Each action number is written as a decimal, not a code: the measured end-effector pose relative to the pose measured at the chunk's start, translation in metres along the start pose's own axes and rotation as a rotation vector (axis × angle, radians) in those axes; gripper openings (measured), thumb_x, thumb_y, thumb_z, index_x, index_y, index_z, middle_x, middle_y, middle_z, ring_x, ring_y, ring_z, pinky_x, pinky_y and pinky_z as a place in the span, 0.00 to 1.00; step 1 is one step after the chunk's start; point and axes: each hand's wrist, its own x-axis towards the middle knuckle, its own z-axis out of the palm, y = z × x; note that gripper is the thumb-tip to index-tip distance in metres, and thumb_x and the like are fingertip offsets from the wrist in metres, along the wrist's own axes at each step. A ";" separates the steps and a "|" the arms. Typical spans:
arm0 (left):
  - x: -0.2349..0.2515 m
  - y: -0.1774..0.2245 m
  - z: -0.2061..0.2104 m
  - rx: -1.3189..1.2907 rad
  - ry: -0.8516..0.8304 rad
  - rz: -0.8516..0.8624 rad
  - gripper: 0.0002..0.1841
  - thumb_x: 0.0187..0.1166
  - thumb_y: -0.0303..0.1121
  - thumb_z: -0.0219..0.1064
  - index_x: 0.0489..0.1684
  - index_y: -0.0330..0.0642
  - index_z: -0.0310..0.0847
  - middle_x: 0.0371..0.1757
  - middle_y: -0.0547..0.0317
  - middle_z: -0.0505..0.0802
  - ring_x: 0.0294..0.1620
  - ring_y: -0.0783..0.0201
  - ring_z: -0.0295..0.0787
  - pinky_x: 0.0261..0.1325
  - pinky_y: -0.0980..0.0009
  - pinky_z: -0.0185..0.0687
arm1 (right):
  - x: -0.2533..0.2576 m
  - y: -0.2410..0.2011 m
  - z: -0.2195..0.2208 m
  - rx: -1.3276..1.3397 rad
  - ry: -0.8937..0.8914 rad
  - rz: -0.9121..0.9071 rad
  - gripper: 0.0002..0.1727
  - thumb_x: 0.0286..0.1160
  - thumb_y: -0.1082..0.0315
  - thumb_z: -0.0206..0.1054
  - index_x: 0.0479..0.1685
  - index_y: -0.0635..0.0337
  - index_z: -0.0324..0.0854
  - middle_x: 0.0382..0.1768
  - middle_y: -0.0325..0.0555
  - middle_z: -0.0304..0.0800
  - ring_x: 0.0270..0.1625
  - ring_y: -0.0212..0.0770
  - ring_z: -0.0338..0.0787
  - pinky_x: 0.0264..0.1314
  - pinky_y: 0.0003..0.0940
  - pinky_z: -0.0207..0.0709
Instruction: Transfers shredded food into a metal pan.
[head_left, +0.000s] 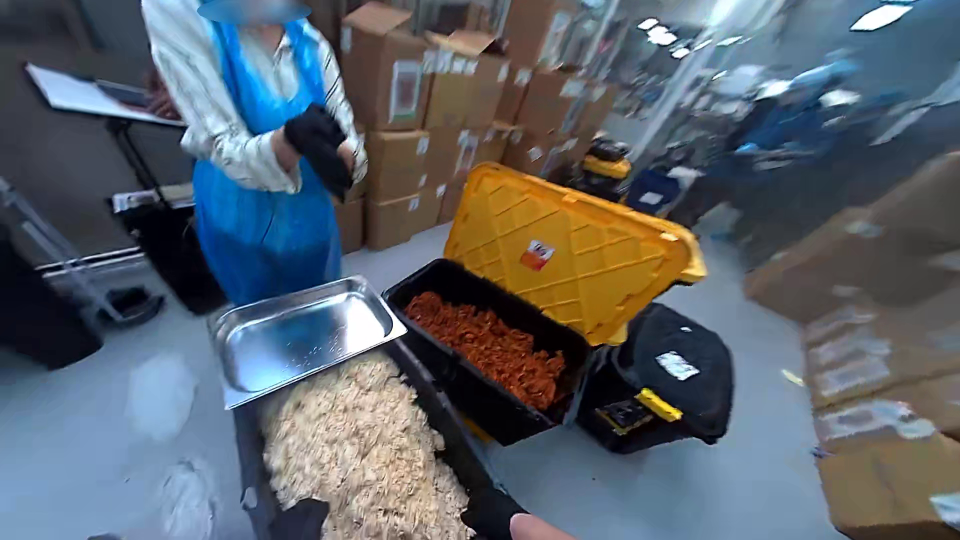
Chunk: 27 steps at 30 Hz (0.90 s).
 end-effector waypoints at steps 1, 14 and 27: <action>0.007 0.001 0.006 -0.008 -0.003 -0.044 0.24 0.80 0.44 0.64 0.59 0.29 0.87 0.65 0.33 0.88 0.72 0.41 0.82 0.75 0.39 0.71 | 0.014 -0.003 -0.008 0.044 0.015 -0.012 0.32 0.88 0.45 0.52 0.67 0.66 0.84 0.68 0.67 0.85 0.76 0.65 0.81 0.77 0.70 0.68; 0.110 -0.004 0.084 -0.478 -0.151 -0.443 0.50 0.81 0.59 0.66 0.97 0.75 0.29 0.97 0.46 0.48 0.90 0.28 0.54 0.67 0.18 0.67 | 0.217 -0.022 -0.041 1.069 -0.006 0.095 0.50 0.79 0.30 0.60 0.98 0.28 0.36 0.96 0.53 0.44 0.93 0.67 0.53 0.76 0.84 0.58; 0.138 0.047 0.131 -0.867 0.194 -0.166 0.41 0.84 0.36 0.62 0.97 0.46 0.44 0.95 0.45 0.53 0.92 0.51 0.55 0.87 0.51 0.62 | 0.206 -0.094 -0.053 1.301 0.251 -0.020 0.42 0.80 0.47 0.69 0.90 0.55 0.62 0.83 0.59 0.71 0.83 0.50 0.74 0.83 0.51 0.70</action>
